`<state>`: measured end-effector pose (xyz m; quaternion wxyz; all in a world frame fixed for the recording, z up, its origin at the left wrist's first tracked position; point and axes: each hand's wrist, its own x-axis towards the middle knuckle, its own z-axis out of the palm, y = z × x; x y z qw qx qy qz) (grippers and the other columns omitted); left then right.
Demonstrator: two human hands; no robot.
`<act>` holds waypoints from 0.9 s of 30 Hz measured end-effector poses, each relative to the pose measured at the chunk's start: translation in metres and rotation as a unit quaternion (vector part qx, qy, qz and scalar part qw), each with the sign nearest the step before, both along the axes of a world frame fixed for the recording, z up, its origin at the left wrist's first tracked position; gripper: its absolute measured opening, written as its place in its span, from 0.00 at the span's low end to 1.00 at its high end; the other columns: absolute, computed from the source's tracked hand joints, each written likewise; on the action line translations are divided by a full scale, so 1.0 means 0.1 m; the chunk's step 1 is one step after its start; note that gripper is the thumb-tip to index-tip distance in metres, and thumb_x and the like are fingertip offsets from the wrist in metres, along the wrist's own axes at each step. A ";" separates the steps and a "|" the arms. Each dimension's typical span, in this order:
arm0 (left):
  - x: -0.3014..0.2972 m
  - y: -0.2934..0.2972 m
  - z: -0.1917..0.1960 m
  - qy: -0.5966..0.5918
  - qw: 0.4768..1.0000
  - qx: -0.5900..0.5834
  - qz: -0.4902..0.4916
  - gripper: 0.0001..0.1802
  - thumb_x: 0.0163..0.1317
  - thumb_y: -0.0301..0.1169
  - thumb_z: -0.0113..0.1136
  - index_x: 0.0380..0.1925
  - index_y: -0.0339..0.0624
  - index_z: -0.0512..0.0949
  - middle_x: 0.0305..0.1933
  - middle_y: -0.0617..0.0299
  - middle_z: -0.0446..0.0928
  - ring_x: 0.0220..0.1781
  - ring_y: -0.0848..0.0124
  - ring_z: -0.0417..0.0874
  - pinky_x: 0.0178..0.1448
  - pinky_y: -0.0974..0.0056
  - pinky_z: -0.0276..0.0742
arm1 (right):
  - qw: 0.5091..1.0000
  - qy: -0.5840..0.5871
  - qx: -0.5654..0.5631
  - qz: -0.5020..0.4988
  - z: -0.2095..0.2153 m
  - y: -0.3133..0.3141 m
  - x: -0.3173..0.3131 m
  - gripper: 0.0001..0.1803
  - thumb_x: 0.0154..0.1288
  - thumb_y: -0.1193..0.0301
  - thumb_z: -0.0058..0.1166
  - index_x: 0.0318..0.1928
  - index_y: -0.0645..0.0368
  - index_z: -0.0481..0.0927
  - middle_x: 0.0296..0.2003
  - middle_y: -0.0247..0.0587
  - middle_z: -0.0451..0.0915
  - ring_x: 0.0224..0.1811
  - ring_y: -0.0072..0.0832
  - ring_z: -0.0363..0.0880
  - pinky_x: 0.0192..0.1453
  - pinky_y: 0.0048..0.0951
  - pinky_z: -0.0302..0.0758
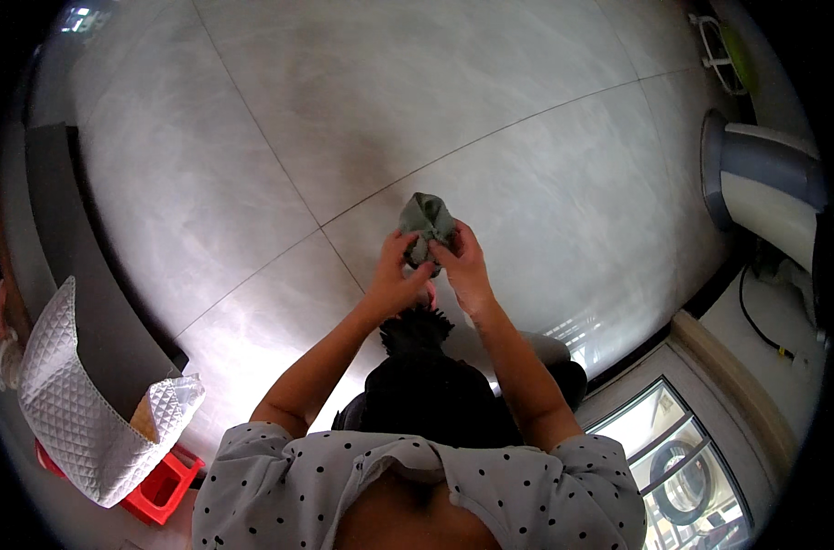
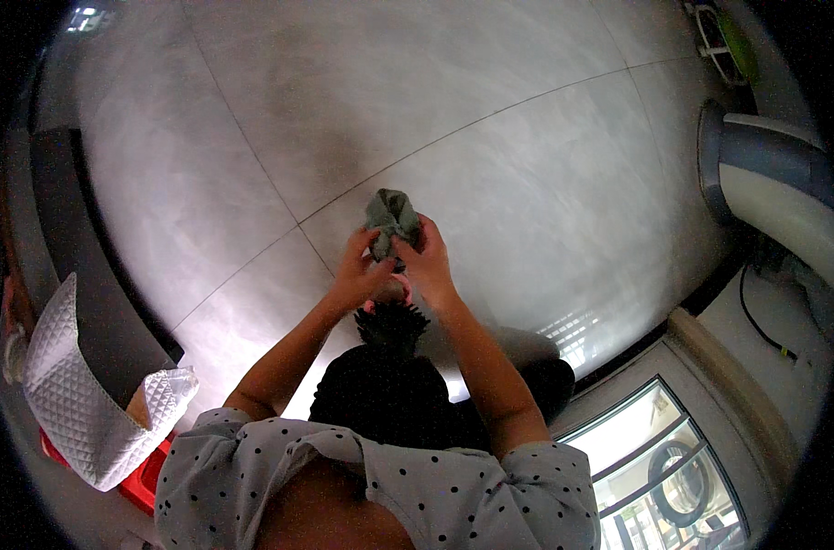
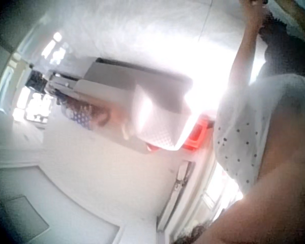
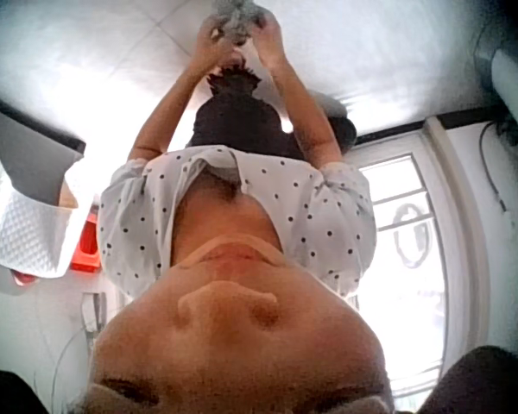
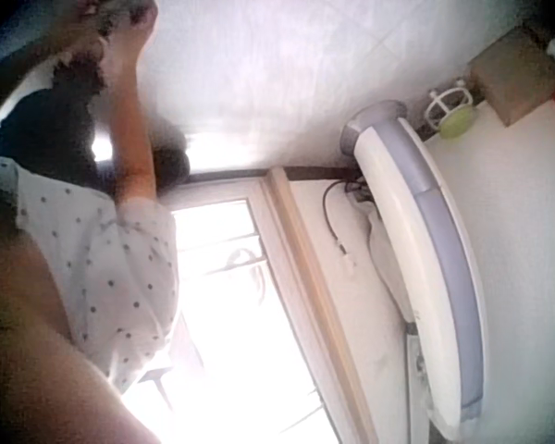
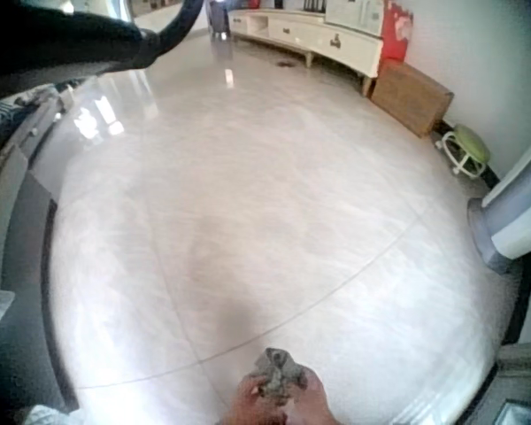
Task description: The person cleans the sliding window track and the tiled floor of a balcony using a cloth. They start by wiping the metal track, then kneel to wipe the floor tiles in a systematic manner, moving from the window area towards the interior.
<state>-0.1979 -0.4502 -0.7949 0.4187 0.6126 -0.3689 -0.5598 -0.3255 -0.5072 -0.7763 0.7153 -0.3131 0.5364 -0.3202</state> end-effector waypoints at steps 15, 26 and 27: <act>0.10 -0.30 0.35 0.191 0.965 0.152 0.098 0.18 0.61 0.37 0.55 0.44 0.35 0.69 0.40 0.61 0.73 0.41 0.73 0.74 0.43 0.68 0.72 | 0.985 -0.068 0.126 -0.100 -0.04 -0.09 -0.06 0.18 0.63 0.73 0.47 0.53 0.61 0.66 0.40 0.40 0.73 0.42 0.23 0.70 0.46 0.26 0.69; 0.14 -0.46 0.40 0.389 0.863 0.251 0.204 0.18 0.63 0.39 0.53 0.44 0.37 0.70 0.40 0.60 0.72 0.39 0.70 0.74 0.43 0.66 0.73 | 0.957 0.184 -0.179 0.137 -0.04 0.00 0.08 0.20 0.61 0.65 0.52 0.51 0.63 0.72 0.44 0.45 0.75 0.45 0.28 0.72 0.47 0.26 0.71; 0.16 -0.48 0.42 0.398 0.858 0.262 0.193 0.18 0.63 0.40 0.53 0.45 0.37 0.70 0.41 0.60 0.71 0.40 0.70 0.74 0.44 0.66 0.73 | 0.977 0.147 -0.101 0.120 -0.02 -0.03 0.08 0.19 0.61 0.65 0.52 0.50 0.63 0.72 0.43 0.45 0.76 0.44 0.29 0.73 0.46 0.27 0.71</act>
